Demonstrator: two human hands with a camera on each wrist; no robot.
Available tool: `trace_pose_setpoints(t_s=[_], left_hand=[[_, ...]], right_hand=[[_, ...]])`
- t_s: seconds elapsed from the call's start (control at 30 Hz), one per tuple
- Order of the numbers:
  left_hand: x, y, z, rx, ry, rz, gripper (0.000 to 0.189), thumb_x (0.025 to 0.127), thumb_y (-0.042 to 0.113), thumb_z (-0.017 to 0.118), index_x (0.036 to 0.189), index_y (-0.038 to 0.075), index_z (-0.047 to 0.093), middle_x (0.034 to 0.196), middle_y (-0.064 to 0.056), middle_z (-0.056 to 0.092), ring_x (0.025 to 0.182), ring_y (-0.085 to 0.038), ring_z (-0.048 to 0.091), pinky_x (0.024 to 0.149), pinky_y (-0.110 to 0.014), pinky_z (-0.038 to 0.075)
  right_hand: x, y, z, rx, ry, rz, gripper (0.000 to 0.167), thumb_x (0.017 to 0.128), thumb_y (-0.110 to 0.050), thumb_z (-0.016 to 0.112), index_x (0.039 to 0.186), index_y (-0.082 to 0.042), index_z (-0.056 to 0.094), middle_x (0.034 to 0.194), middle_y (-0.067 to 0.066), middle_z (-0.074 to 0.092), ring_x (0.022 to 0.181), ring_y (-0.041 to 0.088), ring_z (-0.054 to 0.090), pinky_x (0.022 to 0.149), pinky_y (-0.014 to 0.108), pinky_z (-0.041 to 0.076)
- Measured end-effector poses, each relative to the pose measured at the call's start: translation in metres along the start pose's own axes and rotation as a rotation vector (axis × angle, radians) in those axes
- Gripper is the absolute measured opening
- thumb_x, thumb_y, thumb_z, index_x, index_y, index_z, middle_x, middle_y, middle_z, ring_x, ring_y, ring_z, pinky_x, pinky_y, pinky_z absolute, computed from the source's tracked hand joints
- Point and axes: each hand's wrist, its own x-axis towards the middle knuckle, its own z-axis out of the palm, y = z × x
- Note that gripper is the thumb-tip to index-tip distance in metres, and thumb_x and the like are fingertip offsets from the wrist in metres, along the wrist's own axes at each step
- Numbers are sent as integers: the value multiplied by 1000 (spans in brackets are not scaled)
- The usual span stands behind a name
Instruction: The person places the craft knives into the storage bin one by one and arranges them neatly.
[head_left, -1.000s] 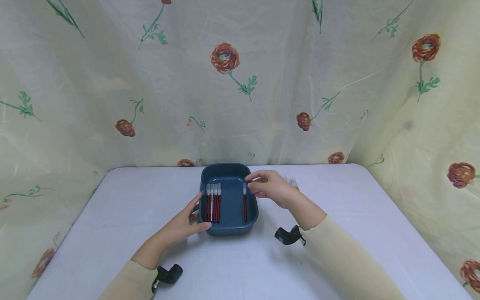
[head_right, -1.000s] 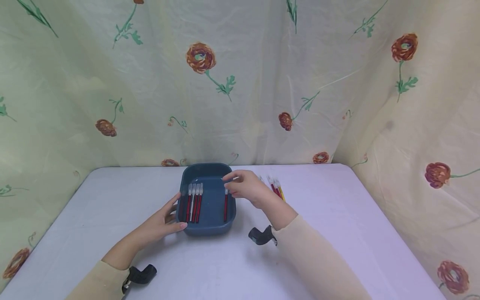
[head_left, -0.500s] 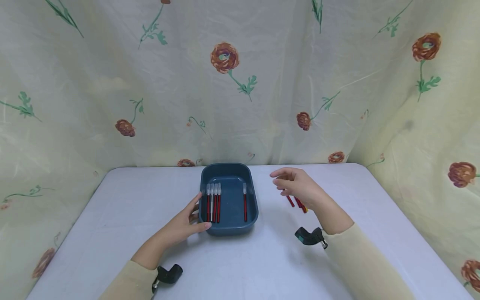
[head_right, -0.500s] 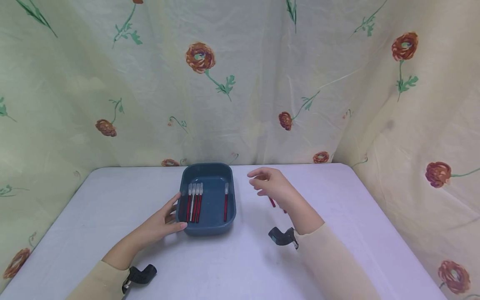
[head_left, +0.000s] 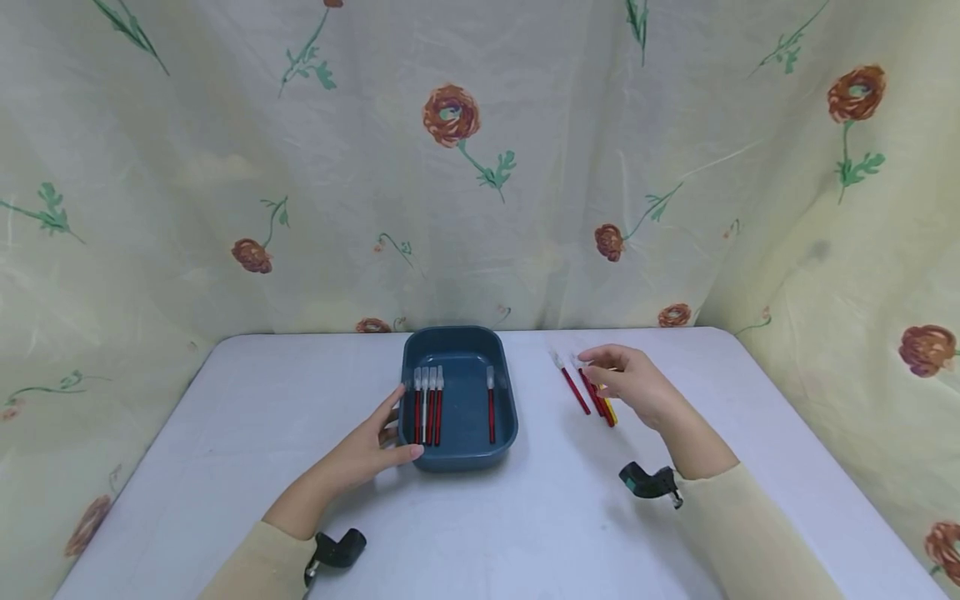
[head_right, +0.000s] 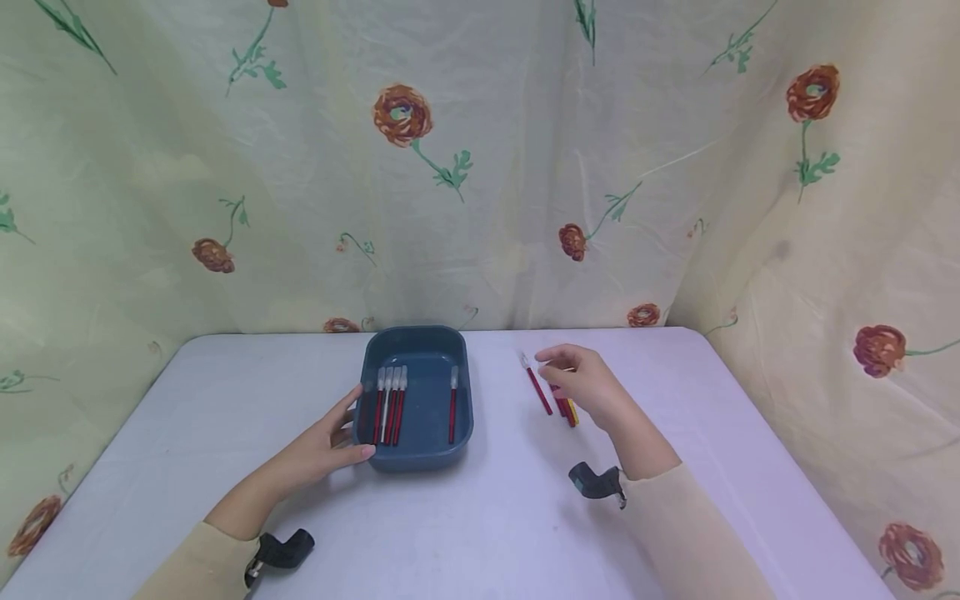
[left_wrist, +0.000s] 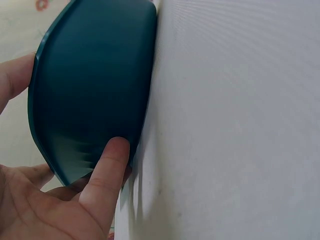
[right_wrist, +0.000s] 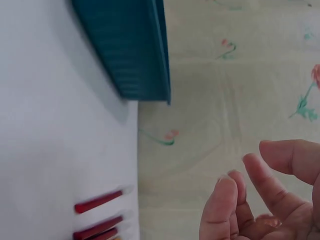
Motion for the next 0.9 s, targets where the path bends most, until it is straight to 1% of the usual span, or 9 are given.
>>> trace_pose_setpoints(t_s=[0.07,0.23,0.43,0.57,0.7,0.8,0.9], left_hand=[[0,0,0,1,-1,-2,104,86,37,80,163,25,11,162,-24,23,144,-47,30,108,-62,36],[-1,1,0,0,0,-6,103,87,37,79,163,26,10,162,-23,23,144,-46,31,108,-61,36],[-1,2,0,4,1,-8,103,86,37,80,163,26,11,162,-24,24,143,-46,31,108,-61,37],[-1,1,0,6,-1,-8,103,87,37,79,163,26,10,162,-23,24,144,-46,31,108,-61,36],[-1,1,0,-2,-6,-5,102,88,35,79,163,26,10,162,-23,23,144,-45,30,109,-60,36],[-1,1,0,-2,-5,-7,101,88,34,79,163,26,10,162,-23,23,144,-46,30,109,-60,36],[-1,1,0,0,-3,-9,102,88,35,79,163,26,10,162,-24,23,144,-46,30,109,-60,36]], right_hand=[[1,7,-2,10,3,13,37,103,-15,56,137,2,54,126,21,57,116,40,53,100,50,49],[6,22,-6,26,16,63,41,104,-14,54,140,4,50,132,26,53,121,41,52,103,50,47],[13,39,-9,41,31,86,40,104,-15,54,137,6,51,134,26,53,121,39,51,104,52,45],[16,47,-10,8,38,110,39,104,-17,54,136,5,53,133,24,55,116,35,52,99,46,49],[18,53,-12,-20,39,141,38,104,-18,55,135,3,54,132,23,56,114,35,53,91,38,52],[19,57,-12,-26,36,156,38,103,-17,55,135,3,53,131,23,56,114,35,53,89,36,52],[19,61,-12,-30,35,166,37,103,-16,55,135,4,54,126,20,58,107,30,54,85,35,52]])
